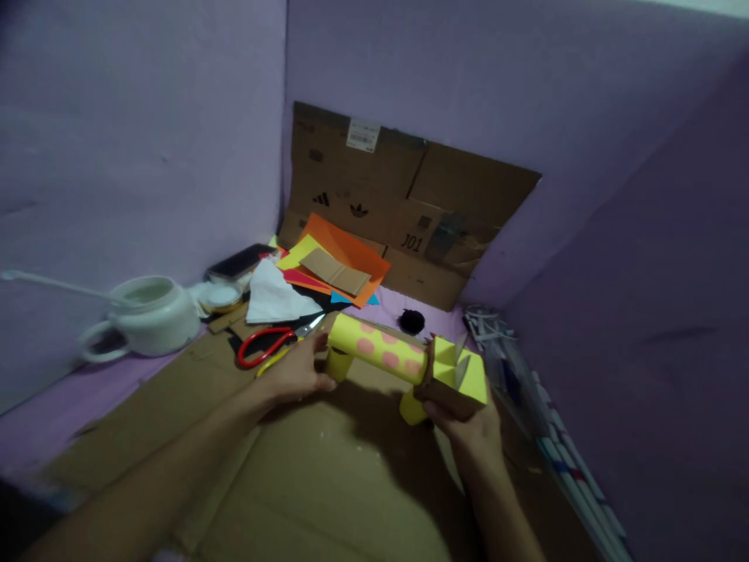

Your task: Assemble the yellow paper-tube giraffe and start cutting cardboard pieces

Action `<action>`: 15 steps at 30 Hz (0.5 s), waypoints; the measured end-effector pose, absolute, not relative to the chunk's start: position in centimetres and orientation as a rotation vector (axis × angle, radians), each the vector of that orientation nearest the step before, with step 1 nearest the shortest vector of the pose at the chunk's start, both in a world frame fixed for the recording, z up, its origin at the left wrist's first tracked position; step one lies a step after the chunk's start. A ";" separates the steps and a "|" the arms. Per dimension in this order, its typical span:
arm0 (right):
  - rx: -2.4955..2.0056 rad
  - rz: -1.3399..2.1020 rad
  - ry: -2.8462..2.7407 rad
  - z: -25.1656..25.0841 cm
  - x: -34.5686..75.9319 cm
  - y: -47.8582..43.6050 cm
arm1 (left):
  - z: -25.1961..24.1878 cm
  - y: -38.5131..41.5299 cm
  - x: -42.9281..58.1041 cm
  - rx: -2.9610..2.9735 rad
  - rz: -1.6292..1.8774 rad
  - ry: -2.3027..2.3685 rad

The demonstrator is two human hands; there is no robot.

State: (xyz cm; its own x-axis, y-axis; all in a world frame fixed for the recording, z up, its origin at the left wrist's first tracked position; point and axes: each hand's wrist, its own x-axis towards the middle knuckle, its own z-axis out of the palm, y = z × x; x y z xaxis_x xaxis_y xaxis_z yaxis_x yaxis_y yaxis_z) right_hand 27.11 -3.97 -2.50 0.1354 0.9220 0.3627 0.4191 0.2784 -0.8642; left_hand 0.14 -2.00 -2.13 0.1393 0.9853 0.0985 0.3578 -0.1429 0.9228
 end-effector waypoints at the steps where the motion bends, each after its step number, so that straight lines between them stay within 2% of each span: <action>1: -1.306 0.584 -1.472 -2.6 27.2 -3.9 | -2.4 -2.0 0.5 1.578 1.034 1.258; 15: -1.259 0.666 -1.427 -2.5 27.5 -3.6 | -3.8 -1.2 1.7 1.586 1.056 1.361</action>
